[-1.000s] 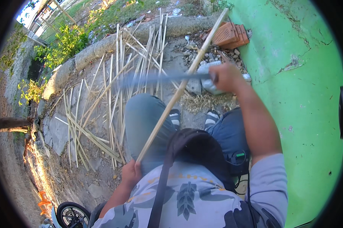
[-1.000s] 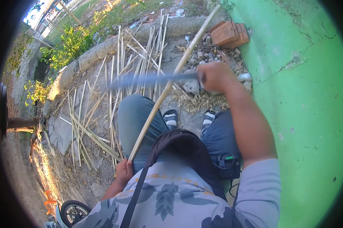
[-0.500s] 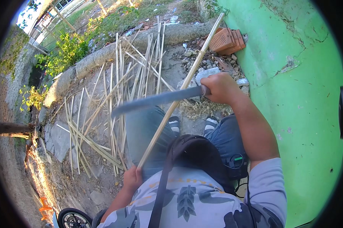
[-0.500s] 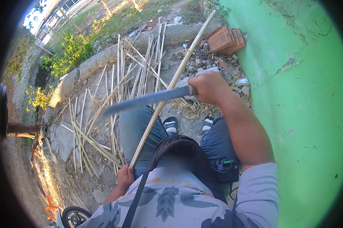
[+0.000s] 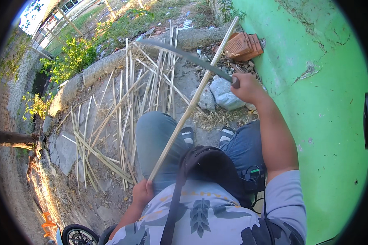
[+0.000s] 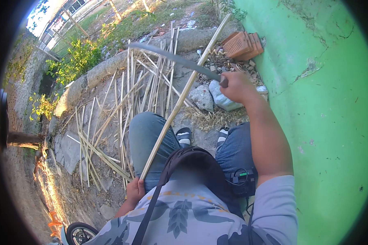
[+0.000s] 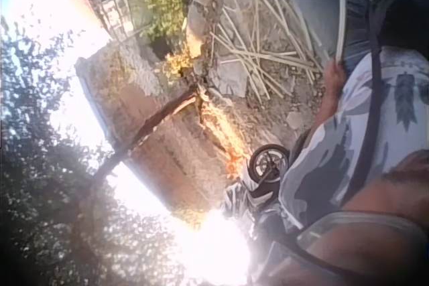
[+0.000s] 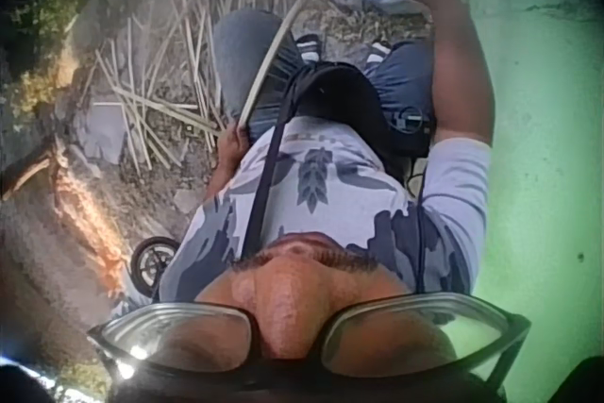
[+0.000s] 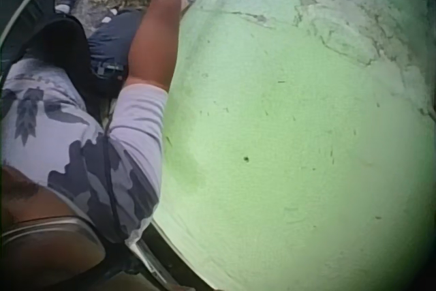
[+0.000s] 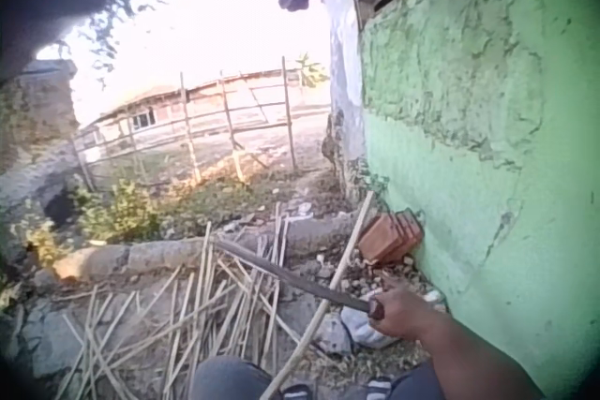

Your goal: The person shaves bamboo strips by scraping along their length with a knife, picking up strips one at a time from a pile on the ground.

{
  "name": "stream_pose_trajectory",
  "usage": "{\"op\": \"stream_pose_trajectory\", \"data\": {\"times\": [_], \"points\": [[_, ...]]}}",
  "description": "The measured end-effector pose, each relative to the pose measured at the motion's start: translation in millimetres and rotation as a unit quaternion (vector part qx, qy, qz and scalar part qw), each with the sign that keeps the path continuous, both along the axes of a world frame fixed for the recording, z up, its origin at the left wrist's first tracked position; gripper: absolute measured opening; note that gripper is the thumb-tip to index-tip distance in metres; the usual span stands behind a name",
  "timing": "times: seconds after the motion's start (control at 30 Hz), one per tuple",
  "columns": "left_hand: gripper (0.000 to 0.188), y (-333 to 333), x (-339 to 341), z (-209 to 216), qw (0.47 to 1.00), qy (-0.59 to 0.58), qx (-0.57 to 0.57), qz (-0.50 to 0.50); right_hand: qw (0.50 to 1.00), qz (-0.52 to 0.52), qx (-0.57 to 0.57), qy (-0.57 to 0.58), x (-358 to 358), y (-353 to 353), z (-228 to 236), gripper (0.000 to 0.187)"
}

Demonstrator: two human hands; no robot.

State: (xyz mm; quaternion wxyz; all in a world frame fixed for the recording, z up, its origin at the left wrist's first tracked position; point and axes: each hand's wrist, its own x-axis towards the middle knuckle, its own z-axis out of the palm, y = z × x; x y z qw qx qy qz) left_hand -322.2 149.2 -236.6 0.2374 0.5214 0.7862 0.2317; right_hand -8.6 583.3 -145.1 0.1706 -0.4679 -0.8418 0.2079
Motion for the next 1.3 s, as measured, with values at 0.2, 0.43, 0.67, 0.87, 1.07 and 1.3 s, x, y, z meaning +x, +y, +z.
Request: {"op": "stream_pose_trajectory", "data": {"times": [0.2,0.43,0.67,0.87,1.07,1.3], "points": [[0.044,-7,16,15,1.0,-0.018,0.019,-0.003,0.984,0.13,0.069,-0.095,-4,-21,37,0.015],[0.045,-7,29,34,1.0,-0.012,0.015,-0.001,0.981,-0.133,-0.121,0.073,44,30,8,0.034],[0.049,-7,37,39,1.0,-0.015,0.023,-0.001,0.983,-0.113,-0.062,0.127,59,26,21,0.046],[0.048,-23,58,87,0.999,-0.041,0.028,0.001,0.987,-0.087,-0.018,0.137,72,-1,65,0.033],[0.044,-57,102,141,0.999,-0.043,0.02,0.004,0.985,-0.012,0.019,0.173,106,-44,118,0.029],[0.04,-117,201,214,0.999,-0.04,-0.003,-0.005,0.928,-0.005,-0.265,0.262,204,-121,209,0.019]]}}
